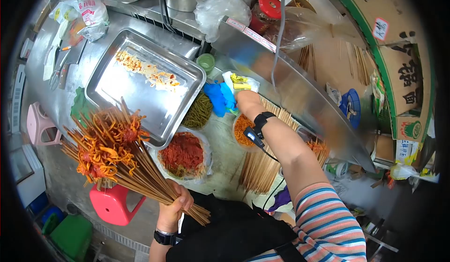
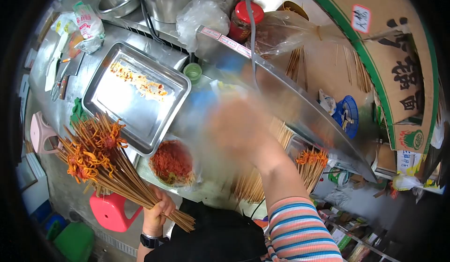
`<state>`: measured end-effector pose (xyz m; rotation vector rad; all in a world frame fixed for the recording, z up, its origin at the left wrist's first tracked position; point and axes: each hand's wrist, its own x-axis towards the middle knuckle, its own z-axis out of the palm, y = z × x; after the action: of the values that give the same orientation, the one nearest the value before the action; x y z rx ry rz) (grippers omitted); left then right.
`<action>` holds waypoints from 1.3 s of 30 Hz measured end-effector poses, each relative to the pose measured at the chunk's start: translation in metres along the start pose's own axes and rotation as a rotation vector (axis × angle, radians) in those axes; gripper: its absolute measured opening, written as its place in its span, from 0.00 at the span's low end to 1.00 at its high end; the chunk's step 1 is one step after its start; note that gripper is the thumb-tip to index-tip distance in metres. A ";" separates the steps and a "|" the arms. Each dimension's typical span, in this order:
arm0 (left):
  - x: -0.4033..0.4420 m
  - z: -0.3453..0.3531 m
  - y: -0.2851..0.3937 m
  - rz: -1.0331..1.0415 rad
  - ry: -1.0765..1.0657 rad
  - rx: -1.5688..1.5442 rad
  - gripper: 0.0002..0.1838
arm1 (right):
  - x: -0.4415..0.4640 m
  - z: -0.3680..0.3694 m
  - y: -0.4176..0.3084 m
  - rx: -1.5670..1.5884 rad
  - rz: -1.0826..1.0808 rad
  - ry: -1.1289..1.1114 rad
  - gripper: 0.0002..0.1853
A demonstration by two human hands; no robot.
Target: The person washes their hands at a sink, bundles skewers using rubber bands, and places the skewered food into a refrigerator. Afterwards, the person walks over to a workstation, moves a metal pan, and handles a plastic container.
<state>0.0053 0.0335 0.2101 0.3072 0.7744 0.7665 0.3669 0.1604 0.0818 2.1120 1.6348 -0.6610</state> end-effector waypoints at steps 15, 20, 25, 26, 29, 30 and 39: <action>0.013 0.013 0.011 0.012 -0.036 0.024 0.16 | -0.103 -0.060 0.018 1.196 -0.067 0.172 0.07; 0.015 0.032 0.016 -0.021 -0.108 0.068 0.16 | -0.275 -0.178 -0.033 1.292 -0.541 0.570 0.04; 0.004 0.074 0.013 -0.009 -0.231 0.146 0.16 | -0.403 -0.244 -0.034 1.159 -1.352 0.756 0.02; 0.000 0.084 0.012 -0.010 -0.262 0.154 0.16 | -0.418 -0.251 -0.033 1.111 -1.519 0.824 0.06; -0.013 0.094 0.013 0.008 -0.344 0.196 0.16 | -0.461 -0.233 -0.043 1.133 -1.588 1.107 0.07; -0.021 0.106 0.011 0.041 -0.358 0.233 0.17 | -0.475 -0.231 -0.039 1.107 -1.570 1.139 0.07; -0.071 0.162 -0.036 0.218 -0.520 0.305 0.18 | -0.594 -0.164 0.017 1.024 -1.215 1.641 0.03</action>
<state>0.1075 -0.0392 0.3394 0.8408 0.3627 0.7258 0.2805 -0.2182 0.5611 1.8125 4.3728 0.4296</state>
